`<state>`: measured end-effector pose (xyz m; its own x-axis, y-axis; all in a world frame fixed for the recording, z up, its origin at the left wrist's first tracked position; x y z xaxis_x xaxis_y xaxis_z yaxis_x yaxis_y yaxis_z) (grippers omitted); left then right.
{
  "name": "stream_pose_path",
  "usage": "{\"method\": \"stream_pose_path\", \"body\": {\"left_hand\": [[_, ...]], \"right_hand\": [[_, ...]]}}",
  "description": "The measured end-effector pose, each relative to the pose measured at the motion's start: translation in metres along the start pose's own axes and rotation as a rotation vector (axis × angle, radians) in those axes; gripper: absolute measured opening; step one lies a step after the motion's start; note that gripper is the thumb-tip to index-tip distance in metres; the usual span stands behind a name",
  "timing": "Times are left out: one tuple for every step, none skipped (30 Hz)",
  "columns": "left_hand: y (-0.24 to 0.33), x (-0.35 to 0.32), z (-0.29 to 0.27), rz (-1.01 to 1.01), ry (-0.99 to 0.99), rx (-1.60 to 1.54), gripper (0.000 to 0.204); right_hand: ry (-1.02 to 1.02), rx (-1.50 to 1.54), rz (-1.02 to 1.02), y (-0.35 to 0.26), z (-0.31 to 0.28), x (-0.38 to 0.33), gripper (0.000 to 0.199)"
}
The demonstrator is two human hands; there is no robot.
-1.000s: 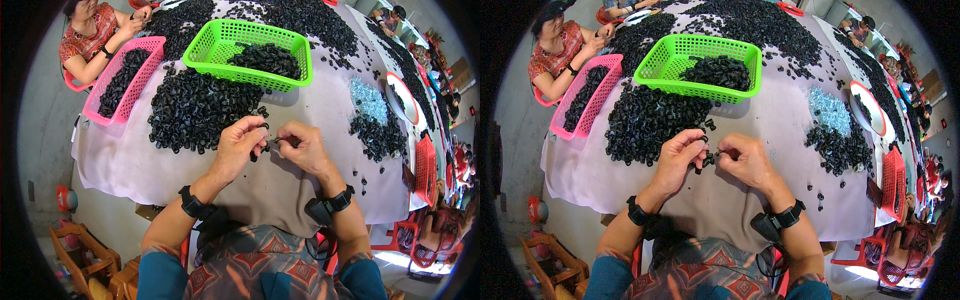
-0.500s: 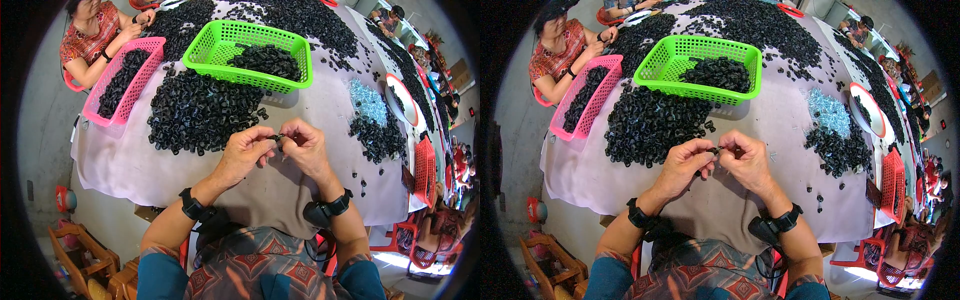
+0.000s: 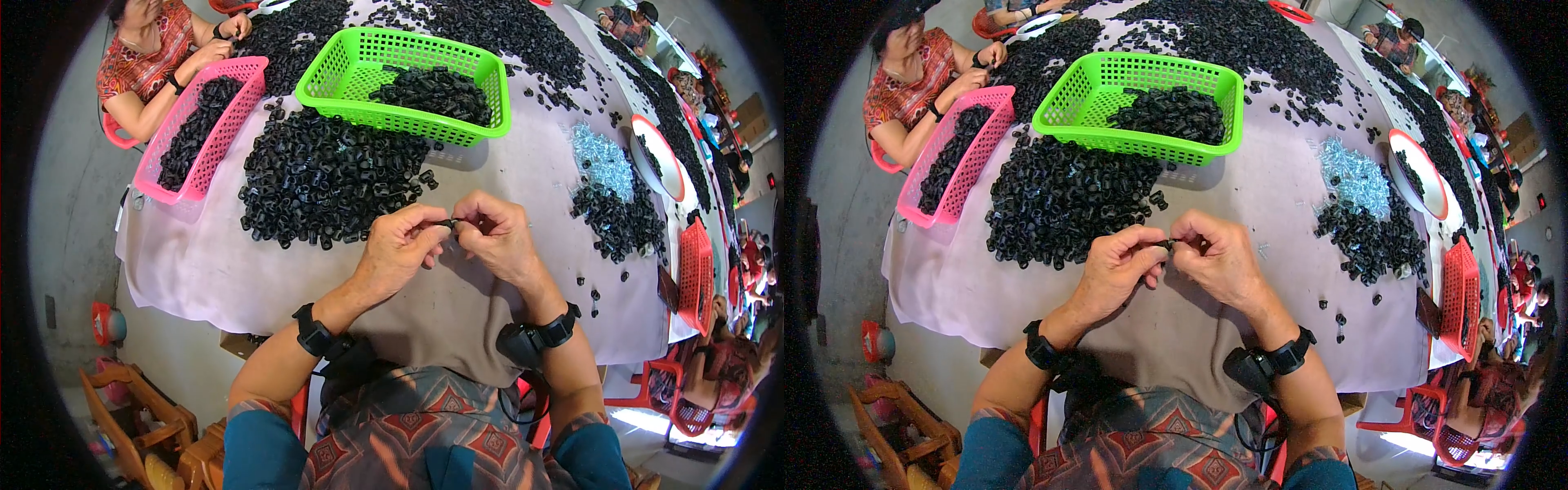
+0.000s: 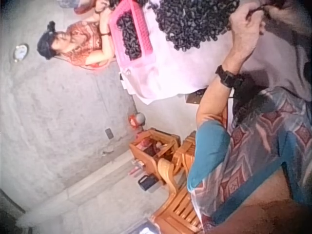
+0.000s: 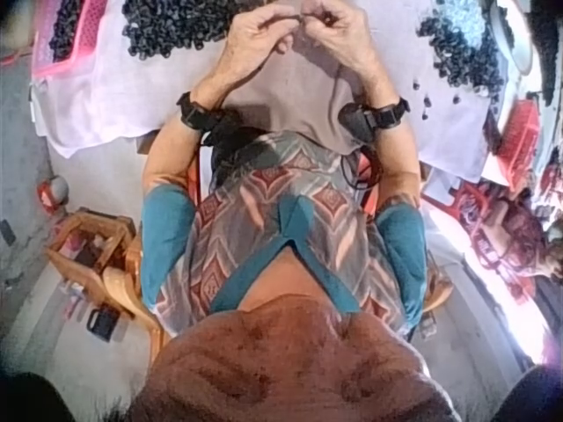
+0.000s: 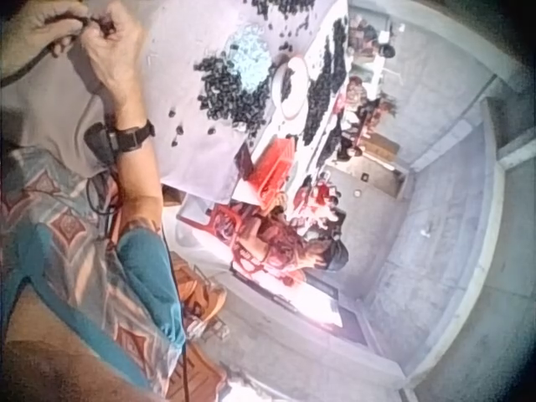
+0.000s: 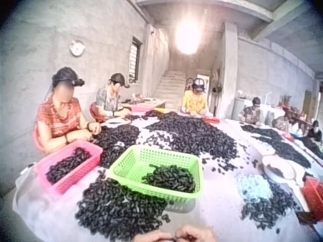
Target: The recorder is sorting small black plastic components and placing them into colored baskets at a workshop table.
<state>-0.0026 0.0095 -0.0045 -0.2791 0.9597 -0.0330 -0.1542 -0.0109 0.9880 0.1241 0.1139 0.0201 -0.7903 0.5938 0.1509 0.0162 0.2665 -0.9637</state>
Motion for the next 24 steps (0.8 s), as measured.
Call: {"method": "stream_pose_path", "body": {"left_hand": [[0.0012,-0.0003,0.0015,0.0,-0.001,0.001,0.018],[0.0024,-0.0007,0.003,0.002,0.012,-0.031,0.018],[0.0031,-0.001,0.0035,0.003,0.026,-0.063,0.018],[0.0018,-0.0016,0.0034,0.002,0.027,-0.064,0.018],[0.0007,-0.002,0.0028,0.04,0.04,0.014,0.017],[0.0001,-0.0026,0.0022,0.078,0.053,0.091,0.017],[0.0012,-0.0021,0.002,0.076,0.053,0.089,0.017],[0.004,-0.0017,0.002,0.102,0.044,0.168,0.017],[0.0053,-0.0016,0.002,0.127,0.035,0.247,0.016],[0.0044,-0.001,0.0011,0.127,0.037,0.247,0.016],[0.0009,-0.0001,-0.0001,0.066,0.037,0.137,0.016],[-0.0016,0.0004,-0.0008,0.005,0.037,0.028,0.016],[-0.0012,0.0002,-0.0007,0.009,0.038,0.029,0.016],[-0.0009,-0.0005,0.0001,0.005,0.02,0.001,0.016],[-0.0004,-0.0008,0.0006,0.002,0.001,-0.026,0.017],[-0.0008,-0.0003,0.0008,0.001,0.0,-0.027,0.017],[-0.0012,0.0001,0.0009,-0.016,-0.003,-0.064,0.017],[-0.0015,0.0007,0.001,-0.032,-0.006,-0.1,0.018],[-0.0014,0.0009,0.0,-0.033,-0.007,-0.1,0.018],[-0.0014,0.0015,-0.001,-0.064,-0.036,-0.153,0.018],[-0.0014,0.0023,-0.0011,-0.093,-0.065,-0.206,0.018],[-0.0018,0.0022,-0.0006,-0.096,-0.067,-0.206,0.018],[-0.0018,0.0024,-0.0004,-0.085,-0.042,-0.186,0.017],[-0.0019,0.0023,-0.0002,-0.074,-0.017,-0.166,0.017]], "right_hand": [[0.001,0.0,0.0,0.0003,-0.0002,0.0001,0.006],[0.002,0.027,0.008,0.0014,-0.0004,0.0001,0.006],[0.003,0.053,0.016,0.0025,-0.0004,0.0002,0.006],[0.002,0.054,0.017,0.0041,0.0011,-0.0002,0.006],[0.008,0.082,0.015,0.0057,0.0032,-0.0004,0.006],[0.013,0.111,0.014,0.0067,0.0046,-0.0009,0.006],[0.014,0.109,0.016,0.0069,0.0042,-0.001,0.006],[-0.001,0.11,0.016,0.0071,0.0037,-0.0013,0.006],[-0.016,0.11,0.018,0.0074,0.0035,-0.0018,0.005],[-0.018,0.11,0.017,0.0065,0.0036,-0.001,0.005],[-0.016,0.103,0.026,0.0054,0.0038,-0.0003,0.005],[-0.013,0.096,0.034,0.0046,0.0039,0.0003,0.004],[-0.014,0.095,0.031,0.0036,0.0033,0.0002,0.004],[-0.017,0.093,0.039,0.0029,0.0026,-0.0004,0.003],[-0.02,0.091,0.047,0.0021,0.0023,-0.0005,0.003],[-0.019,0.09,0.049,0.0018,0.0024,-0.0005,0.003],[-0.013,0.07,0.05,0.0012,0.0027,-0.0002,0.003],[-0.007,0.05,0.051,0.0009,0.0024,-0.0001,0.004],[-0.006,0.05,0.051,0.0008,0.0018,-0.0004,0.004],[-0.025,0.05,0.055,0.0008,0.0013,-0.0006,0.004],[-0.043,0.05,0.059,0.0006,0.001,-0.0005,0.005],[-0.041,0.051,0.061,0.0006,0.0015,-0.0011,0.005],[-0.034,0.028,0.047,0.0001,0.0025,-0.001,0.006],[-0.028,0.005,0.034,-0.0003,0.0033,-0.0006,0.006]]}}
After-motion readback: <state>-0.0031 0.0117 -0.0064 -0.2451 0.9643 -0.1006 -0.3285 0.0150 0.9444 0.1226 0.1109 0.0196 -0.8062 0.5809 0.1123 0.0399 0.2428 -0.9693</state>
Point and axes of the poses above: each hand's wrist, its own x-axis towards the middle knuckle, its own z-axis out of the palm, y = z × x, the point moved 2 cm from there along x, towards the middle knuckle, and after that the axes turned 2 degrees about -z, right-handed, at the moved point
